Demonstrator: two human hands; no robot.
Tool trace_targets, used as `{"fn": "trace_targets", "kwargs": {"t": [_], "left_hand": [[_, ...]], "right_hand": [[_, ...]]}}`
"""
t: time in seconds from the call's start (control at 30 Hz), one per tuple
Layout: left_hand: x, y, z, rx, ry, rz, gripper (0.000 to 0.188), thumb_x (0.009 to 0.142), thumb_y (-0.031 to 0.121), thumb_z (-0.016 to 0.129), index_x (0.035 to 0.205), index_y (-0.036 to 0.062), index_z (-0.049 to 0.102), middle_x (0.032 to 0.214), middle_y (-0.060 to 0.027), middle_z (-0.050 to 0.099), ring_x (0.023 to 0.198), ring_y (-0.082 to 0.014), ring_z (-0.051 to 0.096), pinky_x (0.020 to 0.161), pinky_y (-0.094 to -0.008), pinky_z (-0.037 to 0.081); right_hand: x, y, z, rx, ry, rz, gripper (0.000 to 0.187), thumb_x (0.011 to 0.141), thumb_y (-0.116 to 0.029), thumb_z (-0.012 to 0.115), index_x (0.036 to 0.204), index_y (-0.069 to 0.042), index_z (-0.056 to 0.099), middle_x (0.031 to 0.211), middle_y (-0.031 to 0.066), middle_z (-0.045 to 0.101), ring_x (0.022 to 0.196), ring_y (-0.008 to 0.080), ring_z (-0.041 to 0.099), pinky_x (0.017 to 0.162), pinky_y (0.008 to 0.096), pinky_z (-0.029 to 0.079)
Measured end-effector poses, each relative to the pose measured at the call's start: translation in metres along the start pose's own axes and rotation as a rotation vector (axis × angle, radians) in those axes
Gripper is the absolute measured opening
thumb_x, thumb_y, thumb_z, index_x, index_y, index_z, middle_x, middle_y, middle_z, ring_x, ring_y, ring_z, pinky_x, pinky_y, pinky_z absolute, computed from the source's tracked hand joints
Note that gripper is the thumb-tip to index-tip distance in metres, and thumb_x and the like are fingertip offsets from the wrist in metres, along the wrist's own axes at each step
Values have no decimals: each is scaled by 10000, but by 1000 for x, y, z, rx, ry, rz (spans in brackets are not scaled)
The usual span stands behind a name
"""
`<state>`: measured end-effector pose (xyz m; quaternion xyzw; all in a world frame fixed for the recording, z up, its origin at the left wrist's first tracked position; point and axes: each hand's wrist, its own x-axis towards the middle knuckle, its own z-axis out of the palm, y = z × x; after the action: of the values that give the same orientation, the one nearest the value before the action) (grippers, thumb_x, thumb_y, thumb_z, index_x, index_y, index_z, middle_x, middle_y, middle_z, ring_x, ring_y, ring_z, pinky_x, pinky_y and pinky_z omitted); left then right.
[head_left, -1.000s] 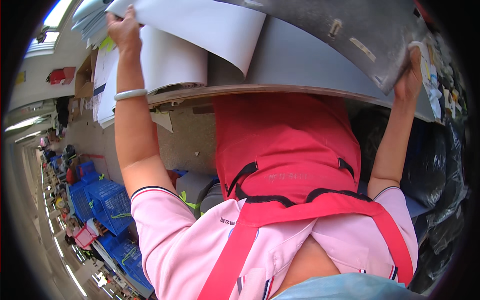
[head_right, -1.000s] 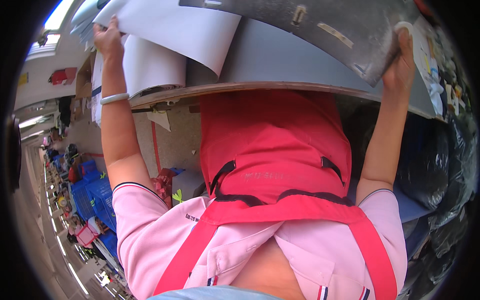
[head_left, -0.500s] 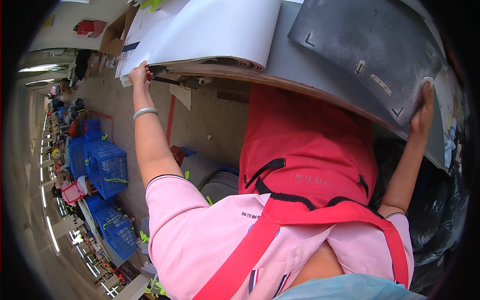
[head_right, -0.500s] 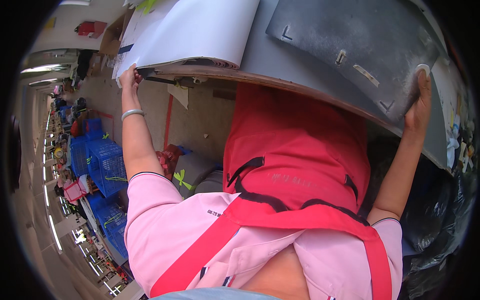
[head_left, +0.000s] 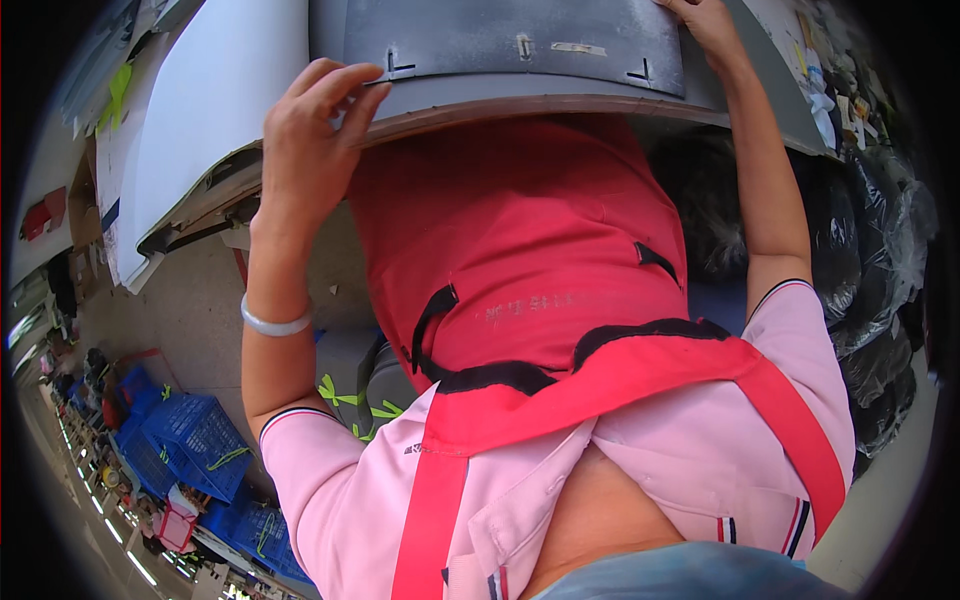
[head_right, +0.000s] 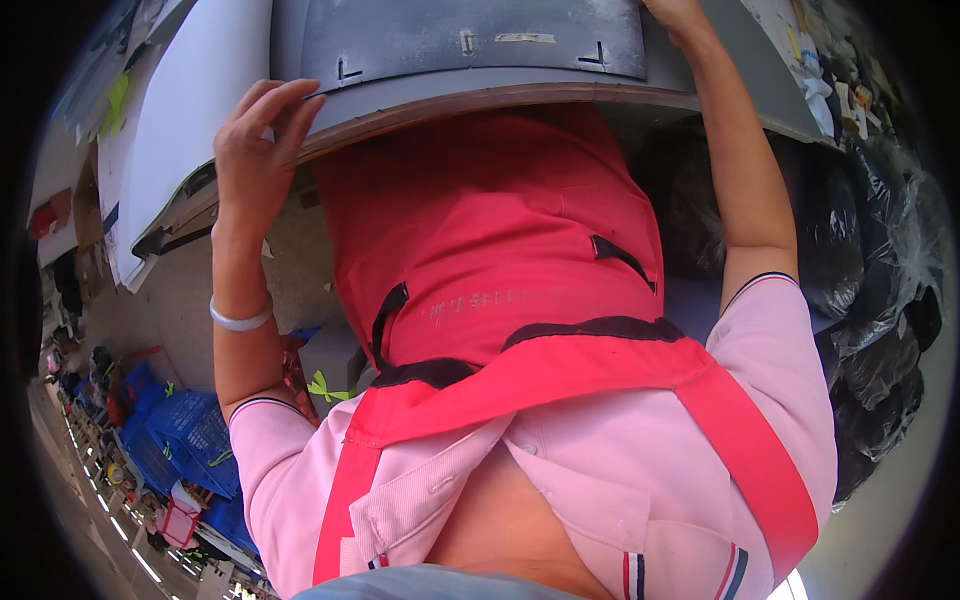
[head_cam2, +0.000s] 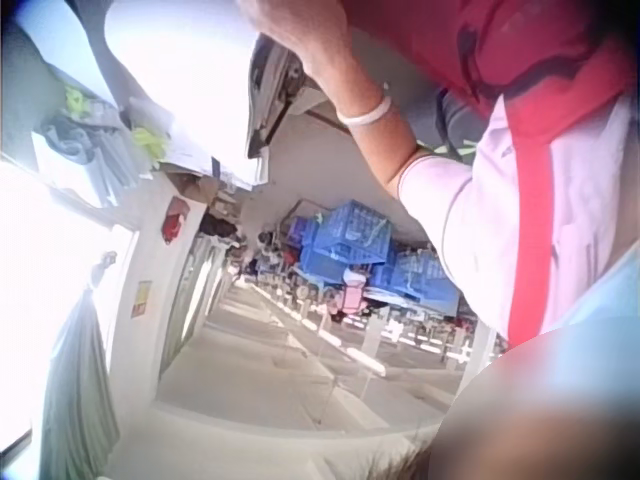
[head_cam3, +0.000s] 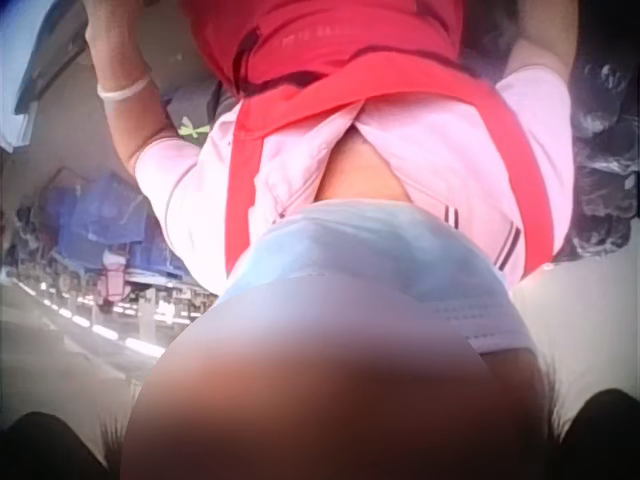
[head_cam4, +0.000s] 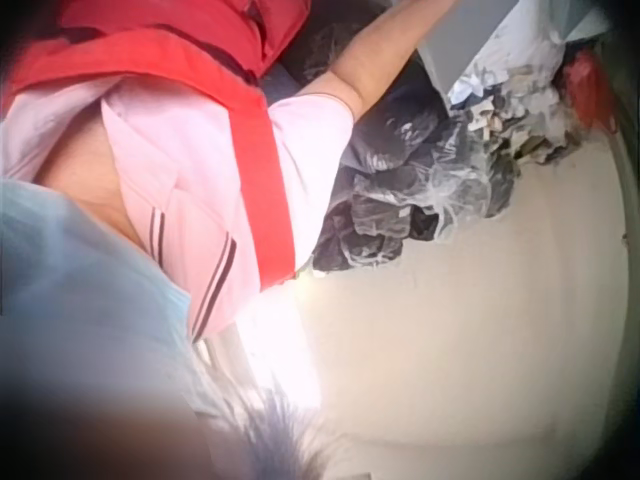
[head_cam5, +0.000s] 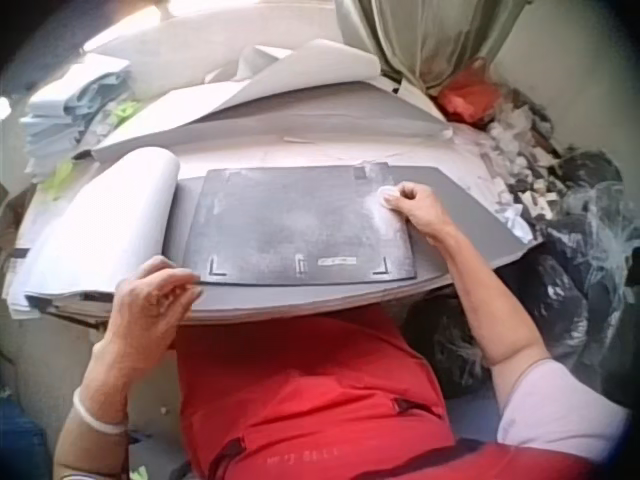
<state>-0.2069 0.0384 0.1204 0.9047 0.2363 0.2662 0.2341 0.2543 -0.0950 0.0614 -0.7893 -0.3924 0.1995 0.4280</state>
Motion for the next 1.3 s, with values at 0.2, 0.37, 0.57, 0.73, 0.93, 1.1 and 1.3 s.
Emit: {"fn": "trace_targets", "kwargs": {"t": [0.2, 0.37, 0.57, 0.73, 0.93, 1.1, 1.3], "left_hand": [[26, -7, 46, 287, -151, -15, 373, 871, 290, 799, 1136, 35, 740, 1089, -113, 689, 943, -300, 676, 866, -410, 549], [14, -6, 46, 123, -235, -177, 344, 849, 280, 818, 1106, 60, 755, 1069, -90, 692, 935, -282, 678, 851, -393, 550], [4, -6, 51, 137, -118, -46, 273, 837, 213, 833, 1064, 72, 774, 1039, -84, 704, 915, -246, 664, 842, -357, 535], [-1, -6, 56, 106, -77, -58, 226, 828, 170, 835, 1023, 68, 782, 998, -76, 706, 919, -245, 666, 842, -354, 535], [-4, -5, 59, 81, -38, -48, 184, 830, 142, 830, 989, 67, 780, 962, -73, 706, 898, -236, 669, 817, -346, 536], [-2, -8, 59, 107, -24, 59, 164, 812, 147, 828, 939, 67, 763, 910, -59, 694, 864, -269, 648, 762, -383, 522], [-2, -11, 60, 94, -21, 79, 164, 808, 150, 830, 935, 73, 760, 908, -55, 692, 856, -267, 646, 754, -381, 525]], "right_hand": [[6, -18, 0, -66, -64, 19, 193, 915, -214, 753, 837, -51, 685, 720, -45, 573, 655, 71, 479, 586, 277, 389], [16, -11, -4, -113, -128, -110, 210, 906, -221, 769, 804, -57, 686, 702, -49, 566, 651, 72, 478, 587, 274, 389], [17, -5, -6, -92, -153, -164, 242, 901, -225, 771, 770, -55, 658, 702, -56, 545, 661, 70, 467, 599, 276, 383], [9, -14, -7, -119, -163, -174, 257, 912, -244, 754, 782, -44, 659, 716, -58, 536, 687, 70, 461, 625, 275, 382], [-4, -23, -5, -97, -144, -111, 252, 918, -254, 744, 819, -35, 669, 737, -57, 544, 703, 69, 466, 636, 278, 389], [-8, -27, -7, -125, -142, -117, 258, 923, -259, 737, 822, -30, 671, 737, -54, 543, 709, 73, 468, 644, 282, 395], [-13, -27, -9, -170, -114, -124, 274, 919, -267, 734, 811, -29, 650, 735, -54, 529, 710, 81, 457, 648, 285, 393]]}}
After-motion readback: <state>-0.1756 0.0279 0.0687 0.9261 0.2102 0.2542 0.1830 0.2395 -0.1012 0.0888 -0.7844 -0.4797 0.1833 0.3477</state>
